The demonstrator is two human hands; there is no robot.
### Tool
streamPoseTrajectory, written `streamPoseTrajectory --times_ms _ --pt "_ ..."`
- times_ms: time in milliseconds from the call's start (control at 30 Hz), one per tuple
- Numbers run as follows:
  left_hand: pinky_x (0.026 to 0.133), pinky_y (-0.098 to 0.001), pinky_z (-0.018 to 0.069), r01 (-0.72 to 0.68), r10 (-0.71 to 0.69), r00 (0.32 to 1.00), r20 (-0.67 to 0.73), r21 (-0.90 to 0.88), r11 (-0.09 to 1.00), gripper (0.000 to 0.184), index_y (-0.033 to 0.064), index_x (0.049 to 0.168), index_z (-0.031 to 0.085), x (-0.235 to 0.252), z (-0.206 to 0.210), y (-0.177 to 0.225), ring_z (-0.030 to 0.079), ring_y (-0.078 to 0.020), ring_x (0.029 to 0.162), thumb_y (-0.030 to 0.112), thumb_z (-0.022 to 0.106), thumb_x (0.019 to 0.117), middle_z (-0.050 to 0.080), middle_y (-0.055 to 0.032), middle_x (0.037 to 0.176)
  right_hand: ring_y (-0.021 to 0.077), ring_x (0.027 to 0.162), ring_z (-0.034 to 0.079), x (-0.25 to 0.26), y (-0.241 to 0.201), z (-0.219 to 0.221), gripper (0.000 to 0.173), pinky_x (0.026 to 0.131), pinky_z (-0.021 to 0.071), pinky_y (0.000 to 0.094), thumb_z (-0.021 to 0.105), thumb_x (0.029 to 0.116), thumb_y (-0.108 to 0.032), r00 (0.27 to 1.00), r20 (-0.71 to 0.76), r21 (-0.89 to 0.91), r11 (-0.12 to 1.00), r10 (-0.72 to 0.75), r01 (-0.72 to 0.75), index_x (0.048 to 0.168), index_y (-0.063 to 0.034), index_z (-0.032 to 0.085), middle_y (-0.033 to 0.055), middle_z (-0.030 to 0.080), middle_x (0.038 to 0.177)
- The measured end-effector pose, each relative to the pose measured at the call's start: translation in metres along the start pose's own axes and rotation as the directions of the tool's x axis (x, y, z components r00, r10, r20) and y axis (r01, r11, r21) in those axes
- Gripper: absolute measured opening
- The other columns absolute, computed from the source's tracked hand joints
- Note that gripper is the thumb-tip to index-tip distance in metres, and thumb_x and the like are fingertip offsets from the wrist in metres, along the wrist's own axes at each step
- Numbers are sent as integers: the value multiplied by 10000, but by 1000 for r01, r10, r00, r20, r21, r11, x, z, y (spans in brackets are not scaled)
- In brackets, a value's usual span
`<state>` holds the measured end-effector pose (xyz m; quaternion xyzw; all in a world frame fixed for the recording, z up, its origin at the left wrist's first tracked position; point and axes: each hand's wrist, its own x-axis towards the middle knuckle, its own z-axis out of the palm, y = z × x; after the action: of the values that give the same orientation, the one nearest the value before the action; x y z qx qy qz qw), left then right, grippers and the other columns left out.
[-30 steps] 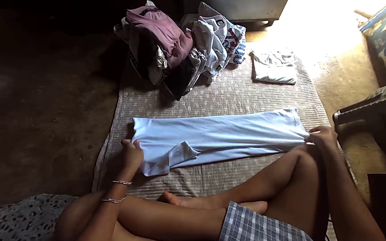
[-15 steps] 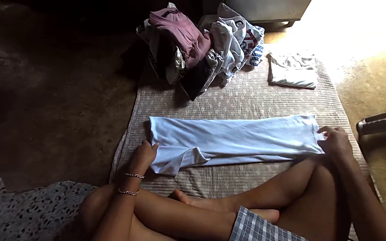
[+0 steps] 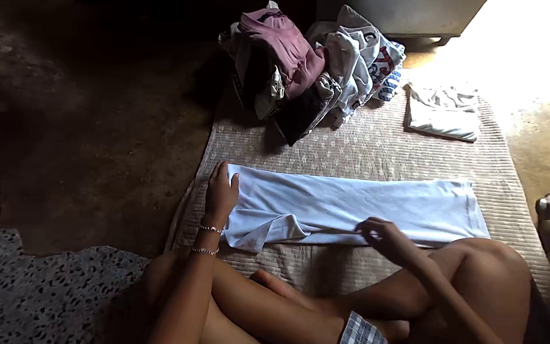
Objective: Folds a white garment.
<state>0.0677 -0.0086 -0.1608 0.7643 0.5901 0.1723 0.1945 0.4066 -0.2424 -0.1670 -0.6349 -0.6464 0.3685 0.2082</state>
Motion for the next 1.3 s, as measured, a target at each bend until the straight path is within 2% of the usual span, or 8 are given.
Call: streamPoseTrajectory --times_ms 133,300,467,633,767,1067,1200,1300 --pt "964 -614 494 12 -38 936 350 77 997 509 -73 1313 555 -54 -30 56 637 -452 1102 273 704 971 647 -295 1171 309 1095 657 69 -61 49 442 982 515 428 559 1046 -240 997 60 251 968 -41 25 1357 74 557 236 663 1206" --pt "1023 -619 415 -114 -239 738 631 466 877 452 -29 1381 537 -89 -22 59 509 -465 1300 90 638 957 545 -270 1380 376 1098 623 120 -89 65 327 985 482 490 687 963 -162 988 147 187 982 -37 9 1133 115 650 278 645 1150" --pt "804 -352 496 230 -104 820 563 -157 960 120 -86 1015 678 -24 -63 21 582 -156 819 -9 591 985 643 -128 895 144 871 635 131 -81 39 245 834 540 307 480 1066 -81 998 23 579 813 64 -65 1151 134 563 170 627 1019" --pt "879 -366 505 713 -318 670 671 -461 528 666 60 1330 532 19 -21 -10 632 -164 974 600 240 1073 645 -87 1130 139 783 590 158 -54 50 354 744 517 313 614 1022 -129 968 -55 678 721 245 -144 1274 74 471 143 611 972" --pt "746 -304 502 519 -300 832 468 -463 718 255 -8 1257 573 2 -7 -1 588 -115 818 133 573 1044 645 -109 1004 165 852 672 156 -50 59 413 790 558 337 644 949 28 954 -211 642 766 212 -28 1347 31 534 176 688 1056" --pt "933 -659 473 86 -74 986 146 -80 993 388 33 1451 451 -6 19 5 646 -483 1080 147 500 1084 628 -295 1249 366 1035 673 147 -27 37 368 911 546 500 622 992 -67 917 -383 210 977 112 -32 1321 86 560 265 661 1156" --pt "855 -635 496 132 -84 943 321 -130 983 862 161 1624 159 -17 -3 2 652 -473 900 106 708 961 653 -329 1018 500 1273 534 80 46 -48 406 1042 438 638 619 1009 -151 804 -473 -33 904 361 -426 1322 103 569 344 557 1338" --pt "866 -631 493 138 -84 911 405 -107 985 880 227 1625 197 -19 -15 -5 646 -472 943 39 716 941 648 -328 1063 589 1439 288 12 102 -103 798 1097 310 736 686 968 -322 512 -389 -19 549 766 -836 1525 113 318 425 280 1543"
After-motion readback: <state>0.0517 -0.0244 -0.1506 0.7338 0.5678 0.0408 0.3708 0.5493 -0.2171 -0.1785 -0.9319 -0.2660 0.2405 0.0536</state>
